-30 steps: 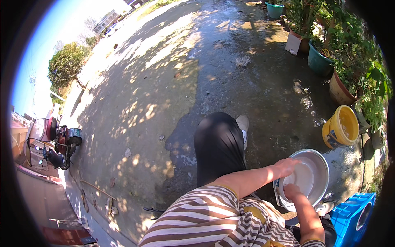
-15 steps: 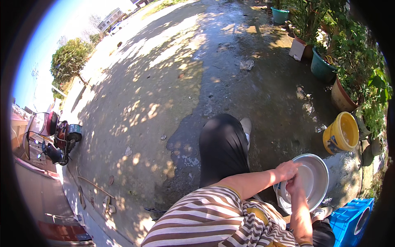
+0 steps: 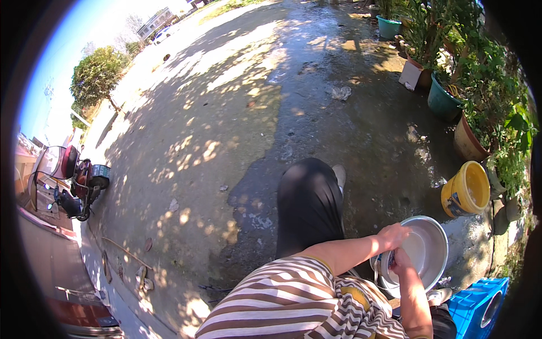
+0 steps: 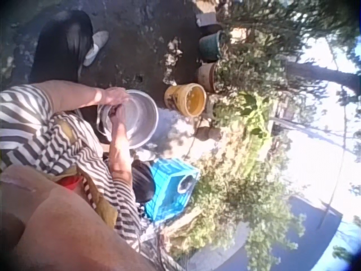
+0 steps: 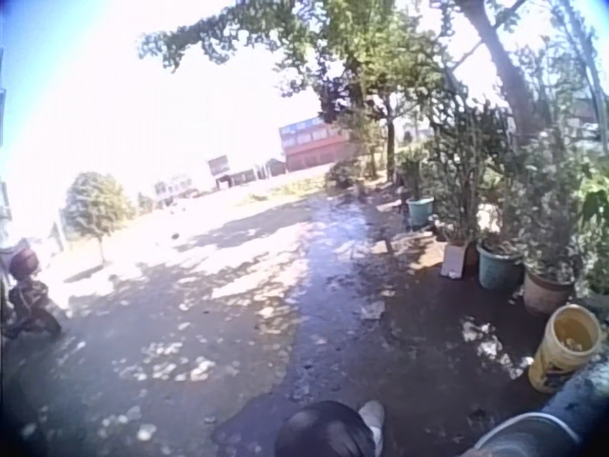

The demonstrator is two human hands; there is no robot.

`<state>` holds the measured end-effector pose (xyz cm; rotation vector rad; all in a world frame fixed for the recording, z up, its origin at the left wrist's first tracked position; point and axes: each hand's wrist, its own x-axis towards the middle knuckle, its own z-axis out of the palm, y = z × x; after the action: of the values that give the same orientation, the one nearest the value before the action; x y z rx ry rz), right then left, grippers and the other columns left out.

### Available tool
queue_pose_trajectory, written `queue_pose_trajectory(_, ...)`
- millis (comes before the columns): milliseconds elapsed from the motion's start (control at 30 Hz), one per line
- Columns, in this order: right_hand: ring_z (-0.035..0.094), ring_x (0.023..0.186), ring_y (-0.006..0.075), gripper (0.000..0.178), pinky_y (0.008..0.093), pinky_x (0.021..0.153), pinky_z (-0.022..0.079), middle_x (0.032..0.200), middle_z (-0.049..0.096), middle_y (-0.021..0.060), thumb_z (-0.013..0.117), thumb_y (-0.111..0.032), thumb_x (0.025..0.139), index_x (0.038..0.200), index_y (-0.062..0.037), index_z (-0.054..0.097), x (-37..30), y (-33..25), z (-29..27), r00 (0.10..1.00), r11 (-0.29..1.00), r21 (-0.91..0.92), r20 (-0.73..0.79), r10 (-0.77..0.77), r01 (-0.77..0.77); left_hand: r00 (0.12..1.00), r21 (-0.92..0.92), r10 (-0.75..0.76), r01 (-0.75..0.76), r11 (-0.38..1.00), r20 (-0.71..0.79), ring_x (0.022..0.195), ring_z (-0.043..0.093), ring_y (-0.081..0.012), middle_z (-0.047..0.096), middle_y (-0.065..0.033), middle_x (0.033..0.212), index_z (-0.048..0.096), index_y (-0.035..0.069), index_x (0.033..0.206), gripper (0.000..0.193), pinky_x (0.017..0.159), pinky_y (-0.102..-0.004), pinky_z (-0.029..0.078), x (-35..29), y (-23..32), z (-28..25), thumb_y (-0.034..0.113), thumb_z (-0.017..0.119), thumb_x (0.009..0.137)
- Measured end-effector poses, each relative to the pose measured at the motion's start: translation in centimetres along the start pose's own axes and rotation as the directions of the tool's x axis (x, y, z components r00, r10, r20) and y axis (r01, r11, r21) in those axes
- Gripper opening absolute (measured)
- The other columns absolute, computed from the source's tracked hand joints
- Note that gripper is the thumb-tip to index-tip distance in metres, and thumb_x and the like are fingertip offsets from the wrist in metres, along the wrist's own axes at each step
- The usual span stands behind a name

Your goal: The person washes a dark garment by hand in a metal basin outdoors, scrubbing and rinsing it repeatedly. They then pour water from a bucket into the basin and continue rinsing the cloth.

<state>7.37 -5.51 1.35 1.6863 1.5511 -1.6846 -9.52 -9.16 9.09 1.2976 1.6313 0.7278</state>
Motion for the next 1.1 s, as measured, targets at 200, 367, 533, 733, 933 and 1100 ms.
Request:
queue_pose_trajectory(200,0.074,0.1,0.0343,0.041,0.0499,0.098,0.057,0.101,0.078,0.0157,0.06,-0.042,0.099,0.104,-0.0053,0.077,1.0,2.4,-0.8,1.0,0.875,0.484,0.0,0.013,-0.012,0.999,0.038,0.027,-0.026,0.999,-0.026,0.122,0.062,-0.0442,0.063,-0.0242,0.127,0.062,0.023,0.146,0.041,0.107,-0.0502,0.05,1.2,-0.7,0.4,0.033,0.051,0.108)
queue_pose_trajectory(367,0.074,0.106,0.0351,0.039,0.0458,0.097,0.056,0.109,0.079,0.0171,0.06,-0.04,0.097,0.104,-0.0067,0.08,-0.7,4.8,-3.3,0.962,0.393,-0.889,0.152,-0.229,0.234,0.998,0.034,0.025,-0.027,0.999,0.063,0.122,0.063,-0.0441,0.065,-0.0245,0.127,0.063,0.023,0.146,0.041,0.107,-0.0512,0.05,1.6,-0.9,0.8,0.031,0.052,0.107)
queue_pose_trajectory(533,0.074,0.096,0.0306,0.034,0.0431,0.087,0.059,0.101,0.078,0.0142,0.057,-0.035,0.099,0.104,-0.0079,0.078,3.7,5.1,-1.8,0.958,0.859,-0.432,0.201,-0.203,0.273,0.999,0.099,0.053,-0.053,0.994,-0.002,0.119,0.067,-0.0411,0.071,-0.0223,0.124,0.067,0.018,0.137,0.036,0.103,-0.0519,0.053,1.4,-0.7,1.0,0.028,0.053,0.106)
queue_pose_trajectory(733,0.073,0.088,0.0262,0.032,0.0418,0.081,0.058,0.099,0.077,0.0126,0.053,-0.027,0.103,0.115,-0.0043,0.072,7.1,6.2,0.4,0.984,0.991,0.027,0.112,-0.136,0.134,0.996,0.06,0.083,-0.082,0.995,-0.016,0.122,0.063,-0.0428,0.066,-0.0257,0.126,0.065,0.017,0.143,0.041,0.107,-0.0509,0.05,1.7,-2.0,1.5,0.031,0.052,0.107)
queue_pose_trajectory(933,0.071,0.119,0.036,0.045,0.0466,0.104,0.052,0.126,0.075,0.0196,0.054,-0.027,0.1,0.133,-0.0021,0.071,-1.8,2.1,-2.5,0.996,0.217,-0.973,0.08,-0.03,0.084,0.994,-0.005,0.105,-0.105,0.994,-0.026,0.118,0.066,-0.0421,0.071,-0.024,0.121,0.067,0.014,0.138,0.038,0.106,-0.05,0.05,2.6,-3.1,3.2,0.028,0.053,0.105)
queue_pose_trajectory(1100,0.074,0.1,0.0316,0.035,0.0429,0.085,0.058,0.103,0.079,0.0131,0.059,-0.028,0.098,0.112,-0.0021,0.077,1.5,2.5,-0.1,0.972,0.636,-0.741,0.227,-0.065,0.215,0.993,0.076,0.095,-0.1,0.992,0.067,0.12,0.065,-0.0418,0.071,-0.0229,0.122,0.067,0.016,0.14,0.039,0.107,-0.0499,0.05,2.3,-1.4,1.1,0.028,0.053,0.105)
